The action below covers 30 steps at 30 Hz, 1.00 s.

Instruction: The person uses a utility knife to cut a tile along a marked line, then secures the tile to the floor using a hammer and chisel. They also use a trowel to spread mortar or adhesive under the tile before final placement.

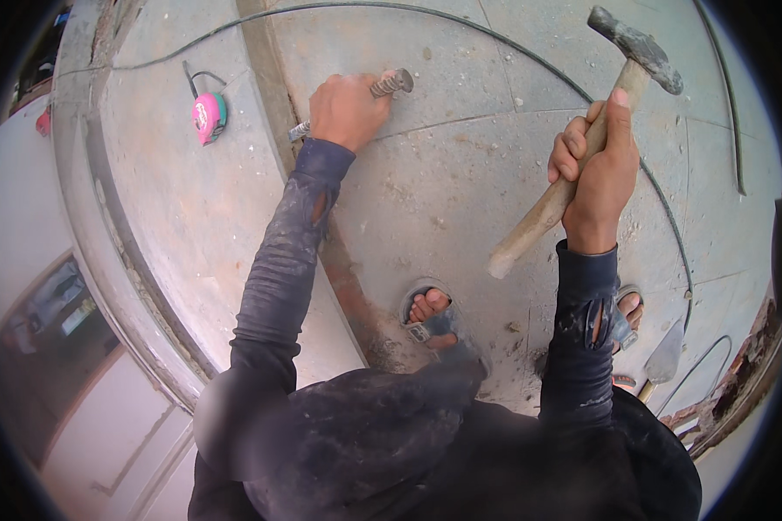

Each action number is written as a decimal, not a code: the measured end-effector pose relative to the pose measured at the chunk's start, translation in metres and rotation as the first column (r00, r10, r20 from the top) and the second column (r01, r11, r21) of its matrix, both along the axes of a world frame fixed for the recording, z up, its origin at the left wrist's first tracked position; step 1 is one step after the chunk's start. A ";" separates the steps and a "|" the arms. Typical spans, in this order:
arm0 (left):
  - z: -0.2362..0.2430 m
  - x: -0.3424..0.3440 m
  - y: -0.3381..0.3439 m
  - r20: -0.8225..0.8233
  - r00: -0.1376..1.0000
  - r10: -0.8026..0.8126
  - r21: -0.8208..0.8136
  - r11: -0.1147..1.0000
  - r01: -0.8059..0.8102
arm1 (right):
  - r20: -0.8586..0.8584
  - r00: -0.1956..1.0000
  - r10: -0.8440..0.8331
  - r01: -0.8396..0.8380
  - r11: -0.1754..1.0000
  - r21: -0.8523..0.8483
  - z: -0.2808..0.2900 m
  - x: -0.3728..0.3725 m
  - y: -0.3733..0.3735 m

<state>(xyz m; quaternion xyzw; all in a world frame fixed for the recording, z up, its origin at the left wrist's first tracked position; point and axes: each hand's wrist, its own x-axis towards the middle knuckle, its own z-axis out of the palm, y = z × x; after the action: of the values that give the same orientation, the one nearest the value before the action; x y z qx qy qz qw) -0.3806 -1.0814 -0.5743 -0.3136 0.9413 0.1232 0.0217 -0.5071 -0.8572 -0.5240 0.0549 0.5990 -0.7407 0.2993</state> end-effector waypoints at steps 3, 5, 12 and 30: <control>0.001 -0.005 0.003 -0.007 1.000 -0.006 -0.001 1.000 0.006 | -0.250 0.962 0.114 -0.084 0.988 0.128 -0.029 0.043 -0.021; -0.004 -0.005 0.000 -0.025 1.000 -0.017 0.011 1.000 0.018 | -0.294 0.841 0.454 -0.350 0.871 0.345 -0.047 0.060 -0.026; 0.000 0.003 -0.005 -0.035 0.999 0.016 0.030 0.999 -0.015 | 0.029 1.000 -0.009 0.009 1.000 -0.020 -0.002 0.004 -0.003; 0.017 0.016 0.123 -0.243 0.969 -0.040 0.245 0.964 0.102 | 0.199 0.973 0.118 -0.141 0.984 0.106 -0.018 0.012 0.054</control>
<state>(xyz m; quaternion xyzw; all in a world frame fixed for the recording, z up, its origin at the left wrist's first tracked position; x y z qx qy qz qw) -0.3646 -0.9580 -0.5574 -0.2571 0.9241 0.2791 -0.0458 -0.4952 -0.8036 -0.5421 0.1046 0.6127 -0.6736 0.3999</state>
